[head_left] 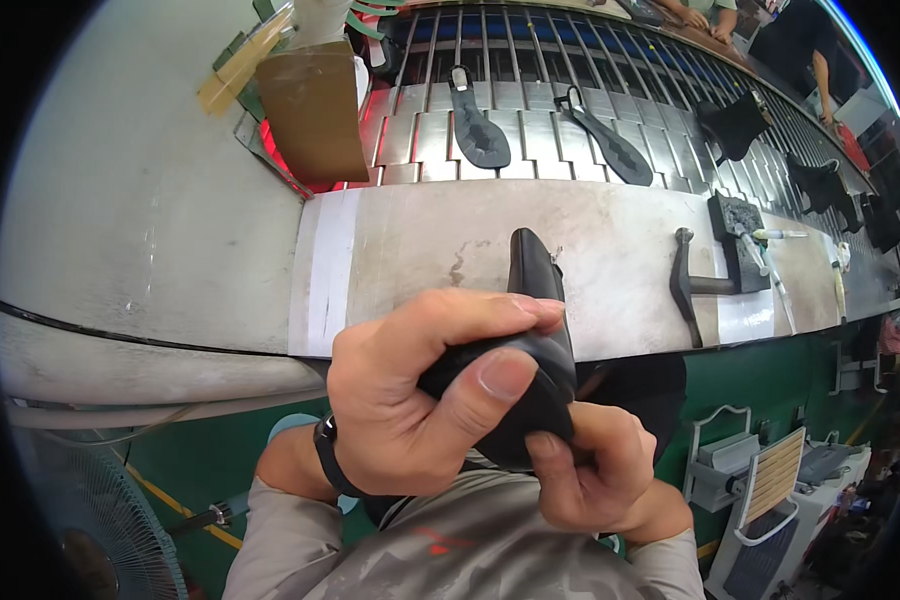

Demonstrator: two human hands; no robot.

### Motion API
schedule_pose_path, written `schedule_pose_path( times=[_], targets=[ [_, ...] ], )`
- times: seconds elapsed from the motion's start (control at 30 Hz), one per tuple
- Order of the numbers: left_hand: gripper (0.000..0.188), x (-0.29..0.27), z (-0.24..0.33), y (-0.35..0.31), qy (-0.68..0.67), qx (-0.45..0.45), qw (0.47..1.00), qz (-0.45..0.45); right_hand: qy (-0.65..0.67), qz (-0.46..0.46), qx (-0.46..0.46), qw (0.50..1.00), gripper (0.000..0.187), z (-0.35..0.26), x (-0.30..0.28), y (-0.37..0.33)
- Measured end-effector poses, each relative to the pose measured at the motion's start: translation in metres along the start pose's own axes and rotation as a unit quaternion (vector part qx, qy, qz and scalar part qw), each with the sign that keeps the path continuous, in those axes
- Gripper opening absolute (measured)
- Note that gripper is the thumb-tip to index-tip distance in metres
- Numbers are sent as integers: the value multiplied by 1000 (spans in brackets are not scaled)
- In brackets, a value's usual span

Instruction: The person smooths the leather upper of a black boot and hammers the edges to secure the shape. They then repeat the process with a second boot and place it back on the conveyor belt.

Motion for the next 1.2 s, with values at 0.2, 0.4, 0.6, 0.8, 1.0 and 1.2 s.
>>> schedule_pose_path(
  times=[0.2,0.4,0.6,0.8,1.0,1.2],
  targets=[
    [26,-8,-11,-13,-39,-39,993,104,-59,-54,-64,995,22,-4,7,20],
    [47,-10,-129,-77,-21,12,971,236,-256,-186,-88,944,21,67,25,33],
    [42,-11,-148,-79,135,-8,987,90,-280,-15,-148,948,24,114,17,-4],
    [41,-14,-149,-83,186,56,980,44,-298,-44,-106,948,23,108,18,-6],
    [35,-10,-144,-80,142,34,984,105,-239,-40,-108,964,23,108,15,-3],
    [35,-10,-148,-72,86,18,989,120,-195,-17,-107,975,23,112,17,1]
  ],
)
Point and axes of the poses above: each hand's wrist, its own y-axis towards the middle knuckle, its own x-axis out of the palm, z = x × y, the point moved 5 cm from there along y, towards the middle knuckle, and after that the axes turned 10 degrees about -y, right-handed, at the moved point
